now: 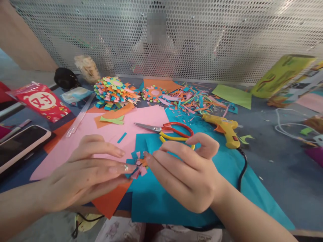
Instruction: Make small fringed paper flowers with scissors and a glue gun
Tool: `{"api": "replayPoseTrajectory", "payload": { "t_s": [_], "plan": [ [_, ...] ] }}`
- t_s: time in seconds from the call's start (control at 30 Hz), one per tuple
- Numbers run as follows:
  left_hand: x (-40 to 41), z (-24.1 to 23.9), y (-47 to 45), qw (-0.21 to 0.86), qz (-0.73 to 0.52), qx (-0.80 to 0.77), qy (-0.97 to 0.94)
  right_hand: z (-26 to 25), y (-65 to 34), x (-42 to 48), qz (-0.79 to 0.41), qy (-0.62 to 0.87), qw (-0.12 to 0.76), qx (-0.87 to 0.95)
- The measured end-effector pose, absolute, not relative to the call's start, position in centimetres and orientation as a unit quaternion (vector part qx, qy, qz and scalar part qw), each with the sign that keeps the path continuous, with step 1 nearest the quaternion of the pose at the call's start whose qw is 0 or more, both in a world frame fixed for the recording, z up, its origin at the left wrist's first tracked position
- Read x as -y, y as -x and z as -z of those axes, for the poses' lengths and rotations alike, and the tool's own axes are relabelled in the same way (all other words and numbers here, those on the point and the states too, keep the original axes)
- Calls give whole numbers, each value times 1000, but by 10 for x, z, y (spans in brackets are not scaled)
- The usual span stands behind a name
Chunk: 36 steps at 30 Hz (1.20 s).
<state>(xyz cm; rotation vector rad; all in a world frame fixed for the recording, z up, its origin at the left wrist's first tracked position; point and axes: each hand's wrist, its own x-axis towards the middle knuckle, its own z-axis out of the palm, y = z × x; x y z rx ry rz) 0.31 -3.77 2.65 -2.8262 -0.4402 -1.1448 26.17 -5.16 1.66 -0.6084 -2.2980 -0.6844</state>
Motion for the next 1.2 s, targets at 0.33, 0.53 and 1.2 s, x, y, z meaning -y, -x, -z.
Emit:
{"api": "replayPoseTrajectory", "payload": {
  "t_s": [0.33,0.53,1.2],
  "plan": [
    [38,-34,-8,58,382,155,909,-13,-262,52,259,236,326,878],
    [39,-33,-15,83,423,187,883,-15,-261,53,263,244,321,877],
    [38,-25,-11,-33,390,177,903,-17,-264,54,250,241,310,885]
  ]
}}
